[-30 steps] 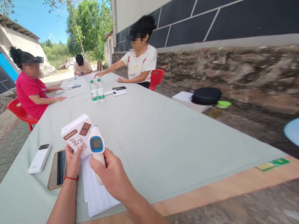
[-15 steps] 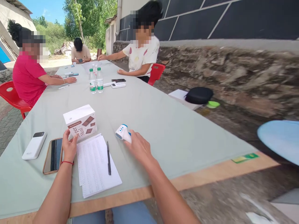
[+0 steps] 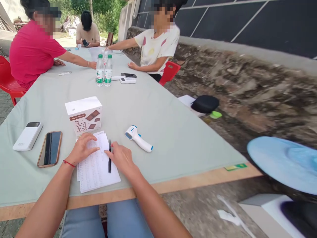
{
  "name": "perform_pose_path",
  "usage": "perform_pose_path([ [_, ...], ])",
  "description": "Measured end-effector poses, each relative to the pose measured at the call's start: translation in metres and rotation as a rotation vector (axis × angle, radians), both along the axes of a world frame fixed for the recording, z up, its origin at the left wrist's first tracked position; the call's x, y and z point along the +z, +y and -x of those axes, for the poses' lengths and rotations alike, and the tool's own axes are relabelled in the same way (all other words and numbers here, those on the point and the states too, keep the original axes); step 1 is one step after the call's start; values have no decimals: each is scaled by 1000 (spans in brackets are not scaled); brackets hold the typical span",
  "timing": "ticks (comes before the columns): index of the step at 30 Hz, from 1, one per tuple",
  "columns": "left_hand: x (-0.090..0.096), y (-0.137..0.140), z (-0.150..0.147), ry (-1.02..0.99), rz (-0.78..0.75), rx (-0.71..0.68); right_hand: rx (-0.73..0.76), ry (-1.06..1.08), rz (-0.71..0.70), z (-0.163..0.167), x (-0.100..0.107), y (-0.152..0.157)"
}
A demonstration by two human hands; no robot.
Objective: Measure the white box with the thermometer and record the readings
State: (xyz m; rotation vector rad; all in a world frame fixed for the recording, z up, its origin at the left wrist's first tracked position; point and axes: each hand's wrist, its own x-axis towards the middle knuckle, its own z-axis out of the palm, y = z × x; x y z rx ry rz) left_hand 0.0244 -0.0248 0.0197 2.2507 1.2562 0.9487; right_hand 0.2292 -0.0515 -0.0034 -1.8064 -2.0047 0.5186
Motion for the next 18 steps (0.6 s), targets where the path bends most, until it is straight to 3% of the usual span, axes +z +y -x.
perform_pose_path([
  [4,0,-4,-2,228,176,-112,-43,166,-2,-2,-2,-2],
  [9,0,-9,-6,334,269,-163,-51,853,-119,-20,-11,-15],
  [11,-1,-10,-8,362,281,-166,-66,1036,-143,-19,-17,-24],
  [14,-4,-14,-11,395,286,-151,-89,1137,-127,-12,-27,-38],
  [18,-5,-18,-15,397,272,-134,-11,1043,-26,-9,-34,-49],
])
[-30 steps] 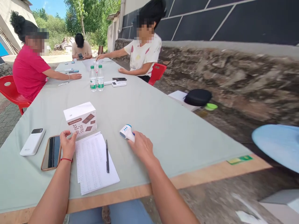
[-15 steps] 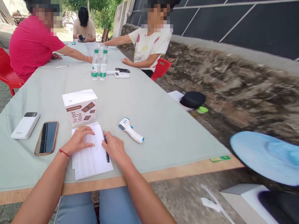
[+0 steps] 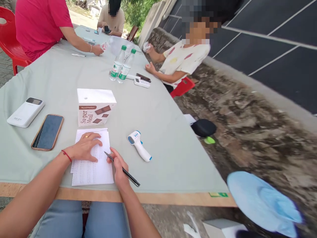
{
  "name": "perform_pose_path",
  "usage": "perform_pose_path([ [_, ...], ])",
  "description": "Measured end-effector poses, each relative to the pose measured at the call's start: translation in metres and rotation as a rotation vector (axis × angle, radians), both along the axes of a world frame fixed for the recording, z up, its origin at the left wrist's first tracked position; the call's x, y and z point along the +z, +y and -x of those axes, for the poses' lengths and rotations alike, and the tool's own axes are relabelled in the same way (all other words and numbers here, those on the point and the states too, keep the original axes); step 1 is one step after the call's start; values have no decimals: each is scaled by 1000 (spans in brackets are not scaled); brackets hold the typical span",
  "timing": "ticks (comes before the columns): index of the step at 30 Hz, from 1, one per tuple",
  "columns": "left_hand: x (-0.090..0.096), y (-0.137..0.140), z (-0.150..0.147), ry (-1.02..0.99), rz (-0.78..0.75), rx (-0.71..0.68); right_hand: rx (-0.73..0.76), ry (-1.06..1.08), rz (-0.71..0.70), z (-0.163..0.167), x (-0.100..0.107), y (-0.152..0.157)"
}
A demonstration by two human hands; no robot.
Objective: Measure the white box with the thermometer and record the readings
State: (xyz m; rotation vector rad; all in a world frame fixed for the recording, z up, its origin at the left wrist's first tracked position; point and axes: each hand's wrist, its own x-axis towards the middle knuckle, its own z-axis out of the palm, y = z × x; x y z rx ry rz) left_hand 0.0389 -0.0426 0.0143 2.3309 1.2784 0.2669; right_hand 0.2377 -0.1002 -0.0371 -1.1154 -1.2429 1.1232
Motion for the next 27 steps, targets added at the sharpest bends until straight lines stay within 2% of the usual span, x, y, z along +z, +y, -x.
perform_pose_path([
  [8,-4,-2,-3,5,-24,0,-77,-309,83,6,7,-2],
  [14,-6,-2,-3,-11,-30,-3,-54,-357,83,17,11,-2],
  [27,-7,-2,-3,-62,-13,5,7,-399,66,17,11,-3],
])
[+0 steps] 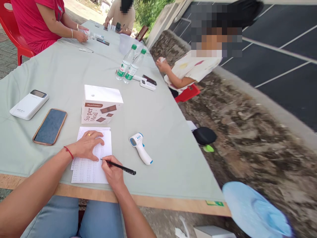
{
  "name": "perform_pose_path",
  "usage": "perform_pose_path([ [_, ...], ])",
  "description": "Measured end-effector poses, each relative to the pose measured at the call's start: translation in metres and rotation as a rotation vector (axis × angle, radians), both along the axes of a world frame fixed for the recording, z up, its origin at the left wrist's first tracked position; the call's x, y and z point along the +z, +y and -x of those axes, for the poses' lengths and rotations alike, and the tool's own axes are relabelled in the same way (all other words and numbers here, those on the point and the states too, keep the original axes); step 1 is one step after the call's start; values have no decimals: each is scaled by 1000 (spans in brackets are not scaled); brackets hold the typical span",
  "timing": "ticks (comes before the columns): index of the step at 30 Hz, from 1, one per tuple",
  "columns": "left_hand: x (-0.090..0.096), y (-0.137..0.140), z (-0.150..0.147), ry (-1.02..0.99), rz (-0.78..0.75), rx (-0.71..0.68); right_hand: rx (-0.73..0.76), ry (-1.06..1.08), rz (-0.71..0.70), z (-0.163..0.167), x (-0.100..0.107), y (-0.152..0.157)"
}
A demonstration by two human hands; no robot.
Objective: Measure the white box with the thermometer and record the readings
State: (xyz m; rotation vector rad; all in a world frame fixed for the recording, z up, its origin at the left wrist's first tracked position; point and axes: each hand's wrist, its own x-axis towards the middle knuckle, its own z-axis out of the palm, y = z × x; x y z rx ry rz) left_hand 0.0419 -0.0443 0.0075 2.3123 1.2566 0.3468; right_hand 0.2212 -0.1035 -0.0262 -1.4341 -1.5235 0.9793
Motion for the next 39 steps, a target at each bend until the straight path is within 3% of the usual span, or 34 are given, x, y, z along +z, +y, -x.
perform_pose_path([
  [39,-2,1,2,-6,-23,4,12,-13,-25,1,-1,0],
])
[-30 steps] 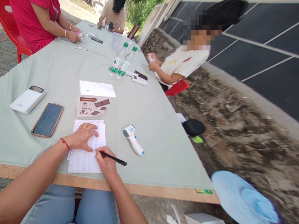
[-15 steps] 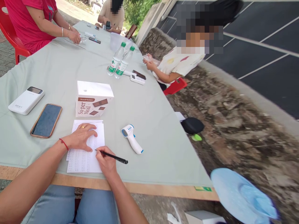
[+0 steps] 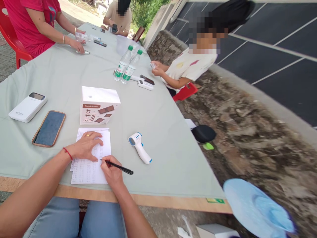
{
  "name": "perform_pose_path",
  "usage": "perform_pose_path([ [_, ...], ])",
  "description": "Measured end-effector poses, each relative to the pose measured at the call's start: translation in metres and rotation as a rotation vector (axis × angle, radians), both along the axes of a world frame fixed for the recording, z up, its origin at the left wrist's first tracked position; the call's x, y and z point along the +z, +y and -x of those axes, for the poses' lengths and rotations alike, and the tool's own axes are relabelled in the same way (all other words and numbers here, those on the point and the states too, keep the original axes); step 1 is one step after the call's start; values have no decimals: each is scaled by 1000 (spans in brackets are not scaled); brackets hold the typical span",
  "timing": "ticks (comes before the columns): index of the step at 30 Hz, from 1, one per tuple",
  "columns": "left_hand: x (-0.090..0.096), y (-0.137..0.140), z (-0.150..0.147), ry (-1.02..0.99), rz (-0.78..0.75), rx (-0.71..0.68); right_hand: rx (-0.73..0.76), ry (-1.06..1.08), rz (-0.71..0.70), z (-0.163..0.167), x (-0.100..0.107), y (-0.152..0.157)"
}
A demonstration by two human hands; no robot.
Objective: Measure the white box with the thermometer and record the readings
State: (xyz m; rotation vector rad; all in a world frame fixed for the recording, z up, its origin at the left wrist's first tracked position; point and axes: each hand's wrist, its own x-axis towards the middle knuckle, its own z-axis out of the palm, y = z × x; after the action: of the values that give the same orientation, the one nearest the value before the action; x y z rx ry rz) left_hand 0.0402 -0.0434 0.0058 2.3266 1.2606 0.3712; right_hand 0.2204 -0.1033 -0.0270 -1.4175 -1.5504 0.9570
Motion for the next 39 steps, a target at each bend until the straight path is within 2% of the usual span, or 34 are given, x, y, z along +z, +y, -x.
perform_pose_path([
  [39,5,-1,0,41,15,5,-50,31,0,-2,-3,0],
])
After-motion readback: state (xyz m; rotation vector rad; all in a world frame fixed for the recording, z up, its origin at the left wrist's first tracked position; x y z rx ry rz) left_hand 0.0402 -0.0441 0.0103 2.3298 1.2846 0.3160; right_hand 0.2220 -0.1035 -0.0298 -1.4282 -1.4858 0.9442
